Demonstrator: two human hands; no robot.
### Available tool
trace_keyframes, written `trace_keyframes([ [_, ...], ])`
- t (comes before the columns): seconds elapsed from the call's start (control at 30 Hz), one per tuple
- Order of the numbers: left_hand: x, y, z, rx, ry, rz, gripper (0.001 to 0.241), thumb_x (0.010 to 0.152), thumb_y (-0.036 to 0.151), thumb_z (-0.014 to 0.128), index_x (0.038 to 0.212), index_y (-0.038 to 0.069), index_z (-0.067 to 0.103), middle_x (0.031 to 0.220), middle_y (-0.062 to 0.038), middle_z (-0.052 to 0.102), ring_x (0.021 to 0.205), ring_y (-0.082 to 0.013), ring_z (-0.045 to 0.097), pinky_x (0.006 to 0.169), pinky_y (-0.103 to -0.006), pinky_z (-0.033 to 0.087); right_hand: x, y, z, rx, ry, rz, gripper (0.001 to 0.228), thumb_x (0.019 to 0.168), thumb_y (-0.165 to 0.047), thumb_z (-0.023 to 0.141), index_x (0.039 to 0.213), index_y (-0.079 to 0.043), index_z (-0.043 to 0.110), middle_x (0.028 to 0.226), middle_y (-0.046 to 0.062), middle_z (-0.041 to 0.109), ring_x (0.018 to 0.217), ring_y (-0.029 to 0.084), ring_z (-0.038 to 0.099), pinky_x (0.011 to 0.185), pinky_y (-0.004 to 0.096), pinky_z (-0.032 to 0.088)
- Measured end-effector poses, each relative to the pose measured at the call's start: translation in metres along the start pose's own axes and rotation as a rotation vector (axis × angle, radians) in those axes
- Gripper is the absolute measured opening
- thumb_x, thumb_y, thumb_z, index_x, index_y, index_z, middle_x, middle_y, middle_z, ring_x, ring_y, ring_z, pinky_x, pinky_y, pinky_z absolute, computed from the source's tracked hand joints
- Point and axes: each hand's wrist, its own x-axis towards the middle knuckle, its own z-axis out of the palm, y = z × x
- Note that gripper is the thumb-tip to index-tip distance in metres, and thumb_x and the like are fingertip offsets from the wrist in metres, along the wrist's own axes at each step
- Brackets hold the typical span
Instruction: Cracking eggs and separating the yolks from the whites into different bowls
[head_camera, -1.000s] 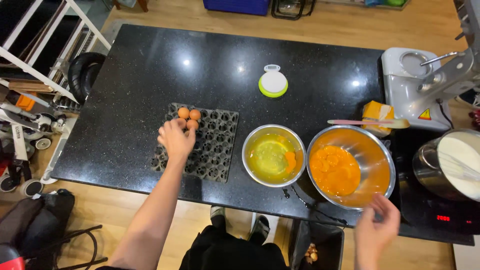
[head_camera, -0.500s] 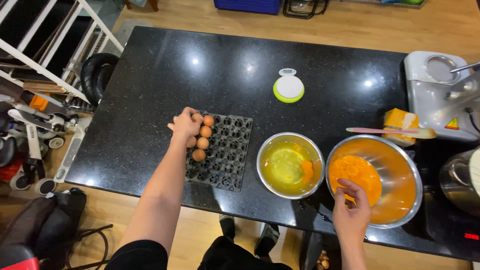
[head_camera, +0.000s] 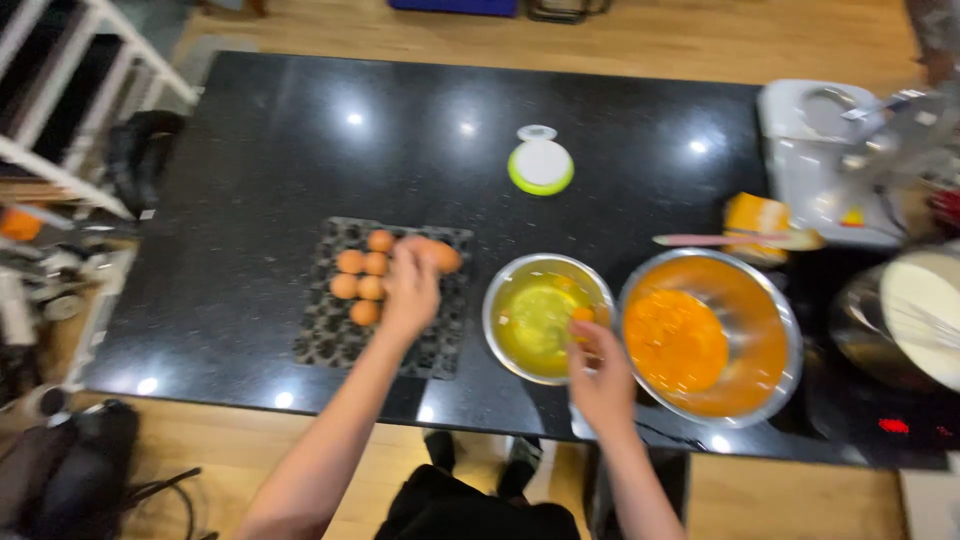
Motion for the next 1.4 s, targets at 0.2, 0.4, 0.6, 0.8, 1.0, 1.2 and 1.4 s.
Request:
trace_keyframes([
  [0.2,-0.095,0.067,0.074,-0.793,-0.552,-0.106,0.031,0.107,0.023,0.054,0.134,0.009,0.056,0.089,-0.002,0.061,0.080,-0.0110,0.059,0.076,-0.0248,0.051,-0.002,-0.039,-0.002,0.034,-0.149,-0.143,0.058,0.088,-0.006,0.077,0.142,-0.003,0.054,0.133,0.021,0.055,0.102,0.032,0.071,0.083,0.040,0.064],
  [0.4,-0.120,0.076,0.085,-0.885,-0.690,-0.194,0.037,0.107,0.019,0.051,0.143,0.012,0.048,0.100,-0.006,0.067,0.093,-0.0117,0.062,0.087,-0.0293,0.054,-0.007,-0.026,-0.029,-0.346,-0.229,-0.349,0.048,0.094,-0.016,0.072,0.139,-0.007,0.060,0.125,0.013,0.059,0.109,0.033,0.069,0.086,0.039,0.062],
  [0.6,-0.119,0.068,0.074,-0.640,-0.587,-0.189,0.033,0.105,0.013,0.051,0.137,0.005,0.050,0.127,-0.019,0.064,0.119,-0.0315,0.061,0.103,-0.0456,0.048,-0.022,0.011,-0.037,-0.720,-0.125,-0.308,0.045,0.098,-0.026,0.066,0.141,-0.013,0.058,0.127,0.011,0.058,0.100,0.034,0.072,0.080,0.042,0.065],
  [0.8,-0.118,0.100,0.043,-0.463,-0.487,-0.141,0.028,0.093,0.014,0.072,0.120,0.011,0.067,0.111,-0.015,0.066,0.104,-0.0286,0.070,0.083,-0.0358,0.058,-0.002,-0.021,-0.028,-0.546,-0.202,-0.158,0.048,0.095,-0.027,0.071,0.138,-0.007,0.061,0.121,0.018,0.062,0.101,0.043,0.070,0.083,0.050,0.062],
  [1.0,-0.097,0.107,0.043,-0.642,-0.479,-0.027,0.042,0.079,0.000,0.083,0.118,0.012,0.076,0.111,-0.016,0.071,0.104,-0.0342,0.073,0.086,-0.0369,0.061,0.035,0.008,-0.006,-0.329,-0.262,0.053,0.051,0.088,-0.040,0.077,0.130,-0.016,0.062,0.095,0.009,0.077,0.078,0.029,0.074,0.071,0.041,0.058],
  [1.2,-0.075,0.118,0.020,-0.569,-0.479,-0.026,0.034,0.080,0.004,0.080,0.113,0.010,0.079,0.097,-0.021,0.072,0.093,-0.0354,0.076,0.080,-0.0376,0.063,0.048,0.025,0.001,0.061,-0.381,0.331,0.049,0.087,-0.019,0.076,0.130,-0.006,0.056,0.093,0.013,0.072,0.063,0.015,0.065,0.064,0.028,0.055],
  [1.4,-0.069,0.097,0.039,-0.460,-0.500,-0.081,0.037,0.071,0.015,0.084,0.108,0.015,0.081,0.089,-0.018,0.077,0.088,-0.0271,0.077,0.076,-0.0349,0.062,0.045,0.016,0.010,-0.228,-0.300,0.123,0.042,0.079,-0.025,0.076,0.120,-0.017,0.069,0.079,0.005,0.077,0.068,0.016,0.072,0.068,0.029,0.057],
])
